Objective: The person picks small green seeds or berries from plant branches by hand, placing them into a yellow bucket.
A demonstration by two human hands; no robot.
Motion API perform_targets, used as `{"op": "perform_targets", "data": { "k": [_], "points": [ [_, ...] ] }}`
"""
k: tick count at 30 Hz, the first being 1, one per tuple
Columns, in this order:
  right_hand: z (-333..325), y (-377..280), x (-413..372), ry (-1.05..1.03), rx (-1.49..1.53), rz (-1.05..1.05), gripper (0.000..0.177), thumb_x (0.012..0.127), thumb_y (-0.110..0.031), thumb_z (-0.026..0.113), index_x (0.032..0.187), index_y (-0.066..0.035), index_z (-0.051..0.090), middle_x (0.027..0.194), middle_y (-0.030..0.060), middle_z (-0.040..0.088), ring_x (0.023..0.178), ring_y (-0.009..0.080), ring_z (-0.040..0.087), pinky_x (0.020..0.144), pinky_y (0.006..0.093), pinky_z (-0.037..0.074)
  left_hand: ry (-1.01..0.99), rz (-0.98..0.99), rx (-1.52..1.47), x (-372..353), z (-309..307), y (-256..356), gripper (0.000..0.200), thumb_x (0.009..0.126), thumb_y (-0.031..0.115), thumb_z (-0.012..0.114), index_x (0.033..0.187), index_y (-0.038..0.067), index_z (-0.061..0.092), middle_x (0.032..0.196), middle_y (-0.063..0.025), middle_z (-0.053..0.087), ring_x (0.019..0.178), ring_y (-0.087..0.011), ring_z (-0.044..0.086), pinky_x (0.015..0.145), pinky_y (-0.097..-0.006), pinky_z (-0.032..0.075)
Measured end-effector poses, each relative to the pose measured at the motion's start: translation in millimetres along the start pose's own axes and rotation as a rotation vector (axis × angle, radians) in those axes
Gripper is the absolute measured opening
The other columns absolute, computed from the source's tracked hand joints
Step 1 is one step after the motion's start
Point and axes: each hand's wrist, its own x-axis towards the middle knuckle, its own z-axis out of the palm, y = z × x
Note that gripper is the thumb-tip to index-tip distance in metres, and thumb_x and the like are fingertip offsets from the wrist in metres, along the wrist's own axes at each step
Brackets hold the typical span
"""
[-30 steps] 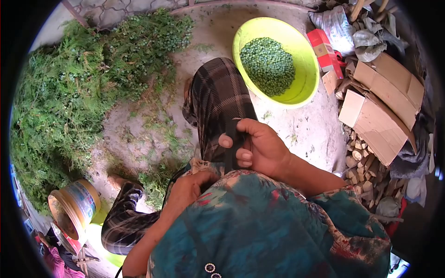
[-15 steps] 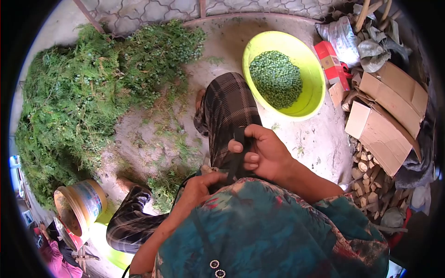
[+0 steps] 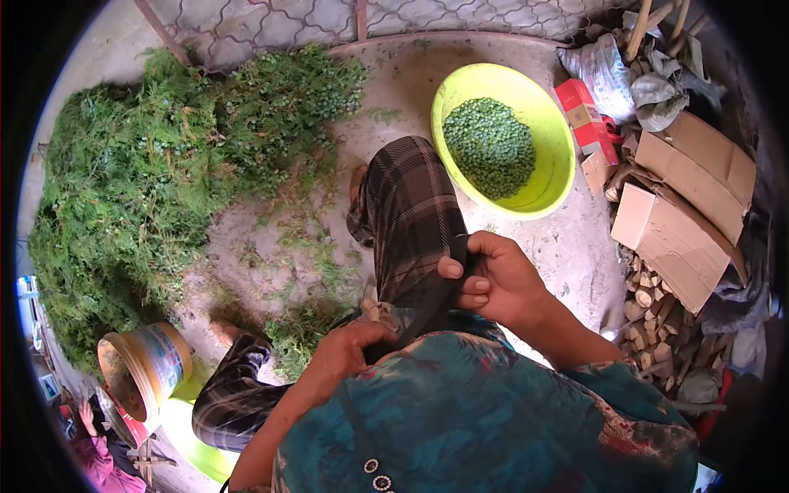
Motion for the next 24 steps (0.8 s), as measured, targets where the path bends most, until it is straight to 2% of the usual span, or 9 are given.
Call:
{"op": "perform_targets", "data": {
  "k": [3,5,7,10,13,14,16,19,24],
  "points": [
    [0,-1,9,0.023,-0.015,-0.016,0.014,0.084,-0.014,0.039,0.096,-0.009,0.043,0.074,0.0074,0.052,0.043,0.0078,0.035,0.038,0.0209,0.030,-0.047,-0.054,0.064,0,2,5,0.032,0.072,0.005,0.065,0.102,-0.002,0.059,0.098,-0.0076,0.060,0.087,-0.0134,0.055,0.077,-0.0260,0.043],
    [3,-1,14,0.054,-0.022,-0.036,0.014,0.085,-0.015,0.039,0.096,-0.009,0.044,0.074,0.0075,0.053,0.043,0.0082,0.035,0.039,0.0214,0.030,-0.040,-0.044,-0.315,2,1,0,0.033,0.074,0.011,0.067,0.102,-0.004,0.059,0.099,-0.0079,0.059,0.087,-0.0147,0.055,0.078,-0.0277,0.043],
    [7,-1,13,0.039,-0.116,-0.071,0.014,0.086,-0.016,0.040,0.096,-0.008,0.044,0.076,0.0082,0.054,0.045,0.0098,0.037,0.040,0.0235,0.032,-0.019,-0.033,-0.275,1,4,2,0.035,0.075,0.012,0.068,0.104,-0.005,0.058,0.100,-0.0087,0.059,0.089,-0.0166,0.055,0.080,-0.0284,0.043],
    [9,2,23,-0.005,-0.162,-0.118,0.014,0.087,-0.017,0.040,0.095,-0.007,0.045,0.077,0.0098,0.056,0.047,0.0127,0.042,0.044,0.0276,0.036,0.093,0.022,-0.407,-12,9,4,0.039,0.076,0.013,0.069,0.108,-0.004,0.057,0.102,-0.0104,0.058,0.093,-0.0180,0.055,0.084,-0.0281,0.042],
    [14,2,33,-0.009,-0.165,-0.121,0.015,0.086,-0.017,0.040,0.094,-0.007,0.047,0.076,0.0110,0.058,0.050,0.0146,0.046,0.048,0.0300,0.039,0.113,0.180,-0.487,-41,5,42,0.033,0.086,0.016,0.055,0.114,-0.002,0.054,0.118,-0.0164,0.054,0.106,-0.0254,0.055,0.091,-0.0339,0.041],
    [15,3,35,0.005,-0.154,-0.111,0.014,0.086,-0.016,0.040,0.093,-0.006,0.047,0.076,0.0113,0.058,0.049,0.0149,0.046,0.048,0.0304,0.040,0.111,0.179,-0.489,-42,1,44,0.033,0.086,0.016,0.055,0.114,-0.002,0.054,0.118,-0.0164,0.054,0.106,-0.0254,0.055,0.091,-0.0339,0.041],
    [14,3,38,0.030,-0.148,-0.091,0.014,0.085,-0.016,0.041,0.093,-0.006,0.047,0.076,0.0116,0.058,0.049,0.0152,0.046,0.048,0.0307,0.040,-0.277,0.558,-0.039,-44,-5,43,0.032,0.086,0.009,0.049,0.117,0.000,0.052,0.127,-0.0182,0.048,0.115,-0.0312,0.050,0.096,-0.0389,0.040],
    [15,5,43,-0.018,-0.125,-0.078,0.013,0.084,-0.016,0.041,0.092,-0.006,0.046,0.076,0.0123,0.058,0.047,0.0157,0.045,0.048,0.0313,0.039,-0.330,0.543,0.061,-48,-11,46,0.035,0.085,0.007,0.049,0.119,0.000,0.050,0.130,-0.0177,0.045,0.121,-0.0321,0.043,0.099,-0.0416,0.038],
    [21,2,47,-0.065,-0.132,-0.105,0.012,0.085,-0.017,0.041,0.089,-0.007,0.046,0.076,0.0132,0.058,0.046,0.0154,0.044,0.046,0.0310,0.039,-0.360,0.529,0.034,-42,-14,37,0.042,0.080,0.005,0.050,0.122,0.000,0.049,0.131,-0.0155,0.045,0.122,-0.0300,0.044,0.099,-0.0396,0.038]
  ]
}}
